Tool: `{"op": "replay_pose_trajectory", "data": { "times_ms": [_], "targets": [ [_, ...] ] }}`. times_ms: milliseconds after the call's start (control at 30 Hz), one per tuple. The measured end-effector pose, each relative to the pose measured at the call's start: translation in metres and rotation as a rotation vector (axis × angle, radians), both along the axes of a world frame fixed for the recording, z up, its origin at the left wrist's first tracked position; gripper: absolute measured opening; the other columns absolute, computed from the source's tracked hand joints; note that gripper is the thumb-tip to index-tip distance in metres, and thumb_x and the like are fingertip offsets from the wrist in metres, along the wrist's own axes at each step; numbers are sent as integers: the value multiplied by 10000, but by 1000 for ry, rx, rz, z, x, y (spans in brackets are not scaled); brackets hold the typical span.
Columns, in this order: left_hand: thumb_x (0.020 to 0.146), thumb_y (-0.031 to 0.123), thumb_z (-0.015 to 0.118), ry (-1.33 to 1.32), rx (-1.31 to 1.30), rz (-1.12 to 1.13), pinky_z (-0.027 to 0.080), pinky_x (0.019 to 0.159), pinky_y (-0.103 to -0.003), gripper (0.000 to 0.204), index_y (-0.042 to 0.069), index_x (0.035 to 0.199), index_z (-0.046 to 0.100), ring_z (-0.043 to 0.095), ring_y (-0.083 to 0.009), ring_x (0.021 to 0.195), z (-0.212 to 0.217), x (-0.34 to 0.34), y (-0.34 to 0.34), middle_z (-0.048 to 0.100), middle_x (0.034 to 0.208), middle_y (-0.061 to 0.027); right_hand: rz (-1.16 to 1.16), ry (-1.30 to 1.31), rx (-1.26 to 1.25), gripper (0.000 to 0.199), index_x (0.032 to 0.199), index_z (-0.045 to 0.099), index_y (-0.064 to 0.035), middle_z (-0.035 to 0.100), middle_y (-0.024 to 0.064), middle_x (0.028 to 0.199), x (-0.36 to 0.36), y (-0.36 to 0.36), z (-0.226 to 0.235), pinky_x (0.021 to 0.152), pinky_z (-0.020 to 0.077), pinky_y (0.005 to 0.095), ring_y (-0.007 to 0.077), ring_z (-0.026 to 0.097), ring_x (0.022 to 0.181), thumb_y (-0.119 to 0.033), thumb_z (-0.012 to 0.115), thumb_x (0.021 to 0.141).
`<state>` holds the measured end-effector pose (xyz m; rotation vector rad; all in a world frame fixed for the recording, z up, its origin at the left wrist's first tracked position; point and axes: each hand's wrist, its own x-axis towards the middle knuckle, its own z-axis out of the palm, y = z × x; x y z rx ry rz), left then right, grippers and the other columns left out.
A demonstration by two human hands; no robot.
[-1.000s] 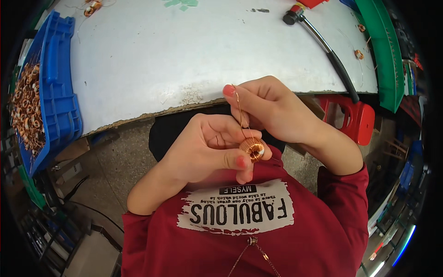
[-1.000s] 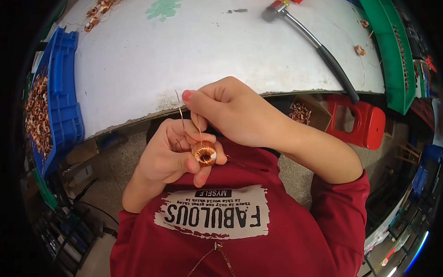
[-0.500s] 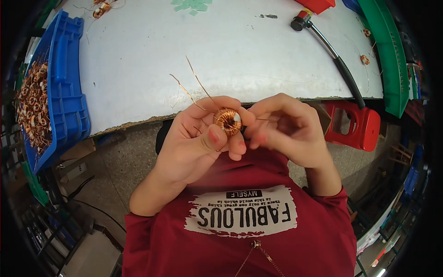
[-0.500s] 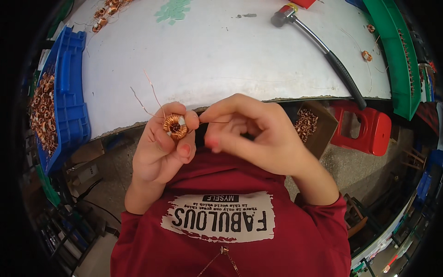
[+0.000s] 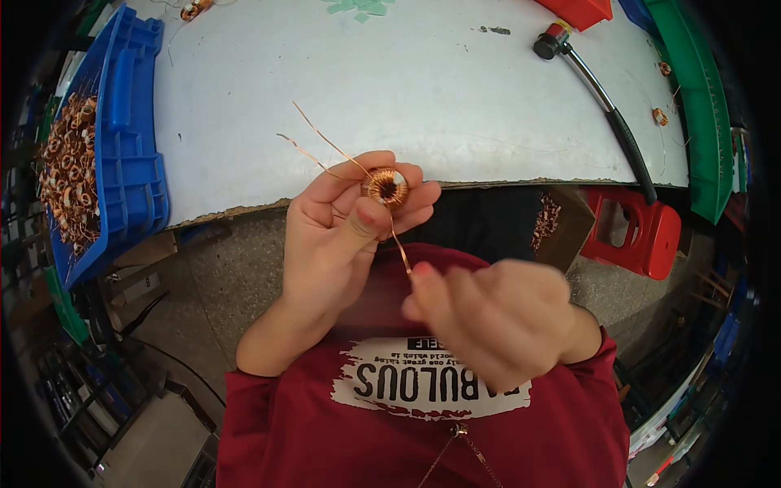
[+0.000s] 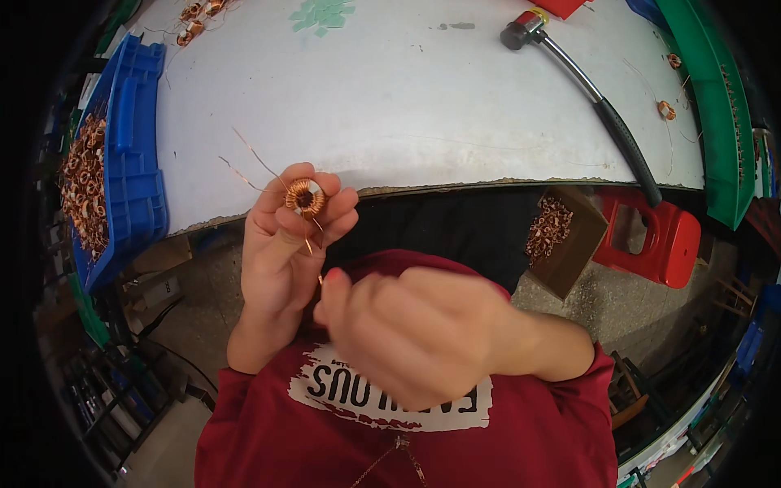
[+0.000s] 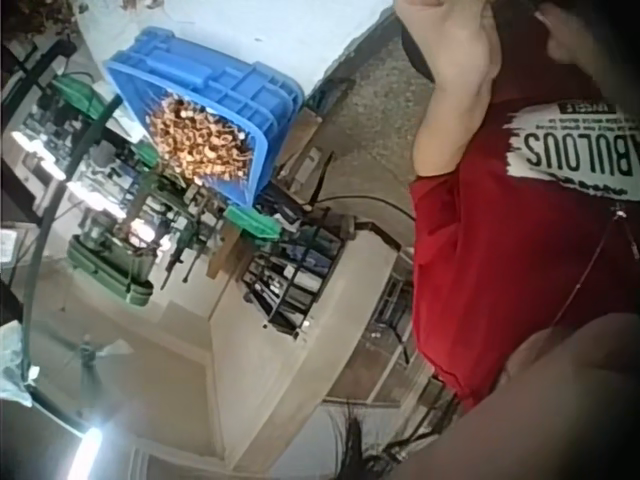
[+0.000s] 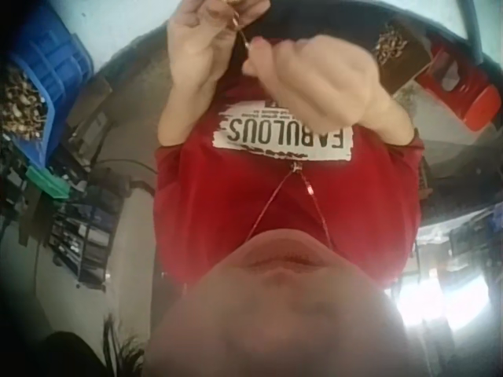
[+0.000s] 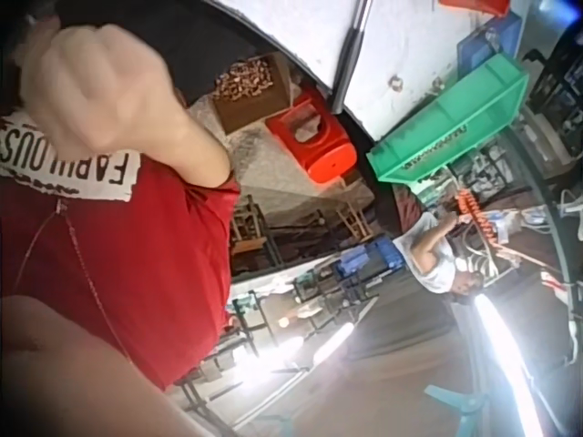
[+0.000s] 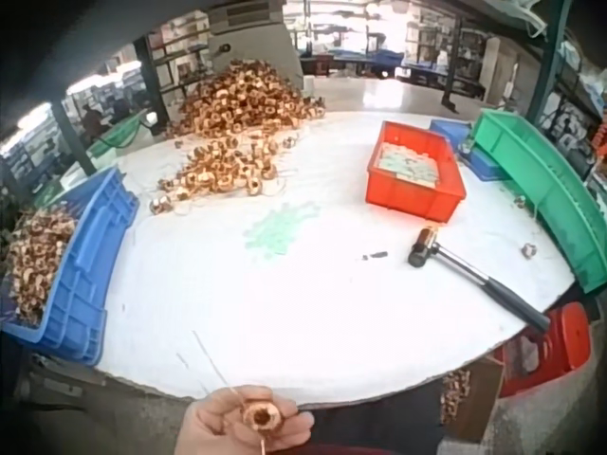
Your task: Assembling small copper induction coils by threading wires and using a hammer to secure components.
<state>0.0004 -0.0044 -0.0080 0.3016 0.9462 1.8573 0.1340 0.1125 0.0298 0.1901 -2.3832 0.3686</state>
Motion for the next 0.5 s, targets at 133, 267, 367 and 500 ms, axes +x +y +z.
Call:
{"op": "replay_pose_trajectory", "data": {
  "times_ms": [133,267,367,500],
  "targets": [
    [877,157,648,-110,57,-33,534,905,-385,453,-5,1259,467,619,-322,1059,-7,-3,-5,581,1177,-212,-2,-18,-301,116,875,690,8,624,64,753,3,13,-4,477,415,205,105,505,582,-48,710,776],
    [907,45,551,-163,175,-80,545,868,-358,405,12,1287,415,618,-285,1063,-10,1,1,563,1198,-178,-32,39,53,135,903,687,-2,632,62,789,10,3,-29,483,420,198,105,514,581,-62,723,788],
    [912,50,545,-188,190,-67,539,874,-352,396,17,1285,418,619,-282,1059,-9,5,2,571,1188,-186,-62,45,79,137,901,686,-2,627,57,785,12,3,-41,490,413,198,100,508,584,-77,722,792],
    [911,47,545,-36,134,-63,530,881,-343,381,20,1272,426,619,-275,1055,0,3,4,584,1169,-199,-121,62,132,146,896,686,-1,615,48,776,12,7,-52,503,399,198,92,495,591,-107,720,801]
  ]
}}
